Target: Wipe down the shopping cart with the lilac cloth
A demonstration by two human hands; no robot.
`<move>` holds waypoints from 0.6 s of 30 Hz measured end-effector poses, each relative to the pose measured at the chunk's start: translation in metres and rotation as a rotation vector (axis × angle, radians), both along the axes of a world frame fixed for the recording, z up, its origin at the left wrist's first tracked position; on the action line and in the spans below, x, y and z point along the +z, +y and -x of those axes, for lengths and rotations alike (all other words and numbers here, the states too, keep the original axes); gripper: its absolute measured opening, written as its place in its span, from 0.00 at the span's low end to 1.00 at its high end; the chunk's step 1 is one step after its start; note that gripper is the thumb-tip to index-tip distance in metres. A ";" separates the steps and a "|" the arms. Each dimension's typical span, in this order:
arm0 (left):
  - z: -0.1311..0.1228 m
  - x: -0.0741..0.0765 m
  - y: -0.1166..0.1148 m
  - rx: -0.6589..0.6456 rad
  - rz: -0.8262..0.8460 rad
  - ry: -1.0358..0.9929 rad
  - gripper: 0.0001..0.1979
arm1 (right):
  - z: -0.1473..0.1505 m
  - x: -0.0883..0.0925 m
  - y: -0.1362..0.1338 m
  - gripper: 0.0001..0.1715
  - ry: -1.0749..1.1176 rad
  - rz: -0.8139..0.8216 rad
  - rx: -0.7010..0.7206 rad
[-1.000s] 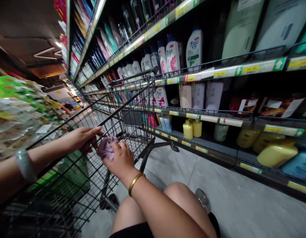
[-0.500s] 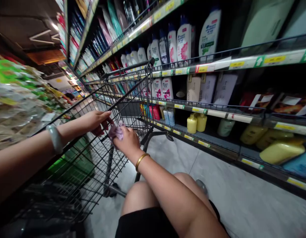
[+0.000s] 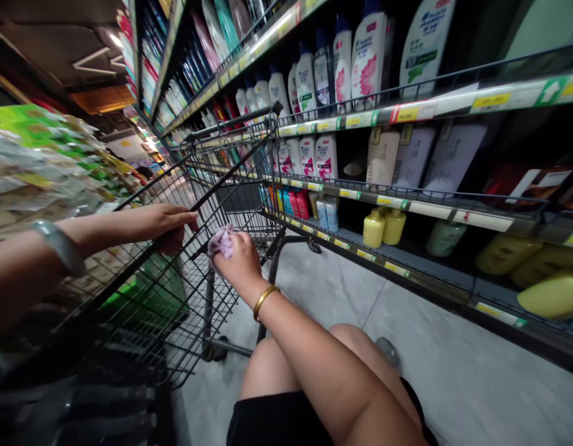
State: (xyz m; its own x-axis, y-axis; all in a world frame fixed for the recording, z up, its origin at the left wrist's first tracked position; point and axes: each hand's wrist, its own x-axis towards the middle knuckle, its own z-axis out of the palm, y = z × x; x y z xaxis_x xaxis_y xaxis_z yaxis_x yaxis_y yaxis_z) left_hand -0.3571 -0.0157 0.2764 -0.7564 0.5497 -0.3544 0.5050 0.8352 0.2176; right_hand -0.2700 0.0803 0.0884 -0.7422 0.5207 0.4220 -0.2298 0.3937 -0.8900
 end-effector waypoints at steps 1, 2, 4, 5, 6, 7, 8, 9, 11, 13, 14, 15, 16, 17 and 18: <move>-0.001 -0.002 -0.006 0.012 -0.005 -0.005 0.22 | 0.000 -0.002 0.000 0.15 -0.018 0.005 0.007; -0.002 -0.005 -0.010 0.024 -0.016 0.006 0.20 | -0.001 0.000 -0.001 0.15 -0.010 0.007 0.009; -0.003 -0.011 -0.011 0.047 -0.038 0.054 0.18 | -0.001 0.009 -0.001 0.18 0.077 -0.012 0.014; -0.003 -0.013 -0.009 0.056 -0.046 0.077 0.18 | -0.001 0.015 -0.002 0.20 0.140 -0.037 0.021; -0.002 -0.015 -0.006 0.059 -0.053 0.093 0.17 | -0.001 0.019 -0.002 0.22 0.197 -0.071 0.034; -0.002 -0.016 -0.003 0.058 -0.059 0.104 0.17 | -0.001 0.020 -0.002 0.24 0.237 -0.113 0.054; -0.002 -0.016 0.001 0.057 -0.068 0.115 0.17 | 0.000 0.019 -0.002 0.25 0.254 -0.156 0.078; -0.002 -0.017 0.004 0.056 -0.077 0.123 0.17 | 0.000 0.015 -0.002 0.26 0.244 -0.190 0.098; -0.001 -0.017 0.011 0.055 -0.093 0.132 0.17 | 0.001 0.002 0.001 0.26 0.167 -0.214 0.104; -0.001 -0.018 0.017 0.058 -0.104 0.144 0.17 | 0.002 -0.009 0.004 0.24 0.081 -0.185 0.073; 0.000 -0.018 0.020 0.061 -0.110 0.152 0.16 | 0.002 -0.011 0.006 0.22 0.051 -0.159 0.054; 0.002 -0.018 0.024 0.064 -0.117 0.161 0.15 | 0.003 -0.010 0.007 0.19 0.035 -0.132 0.038; 0.004 -0.019 0.028 0.065 -0.126 0.170 0.14 | 0.004 -0.006 0.008 0.18 0.042 -0.108 0.024; 0.007 -0.019 0.032 0.061 -0.146 0.180 0.13 | 0.004 0.000 0.009 0.17 0.070 -0.093 0.014; 0.010 -0.020 0.037 0.053 -0.176 0.188 0.12 | 0.005 0.007 0.010 0.17 0.117 -0.089 0.005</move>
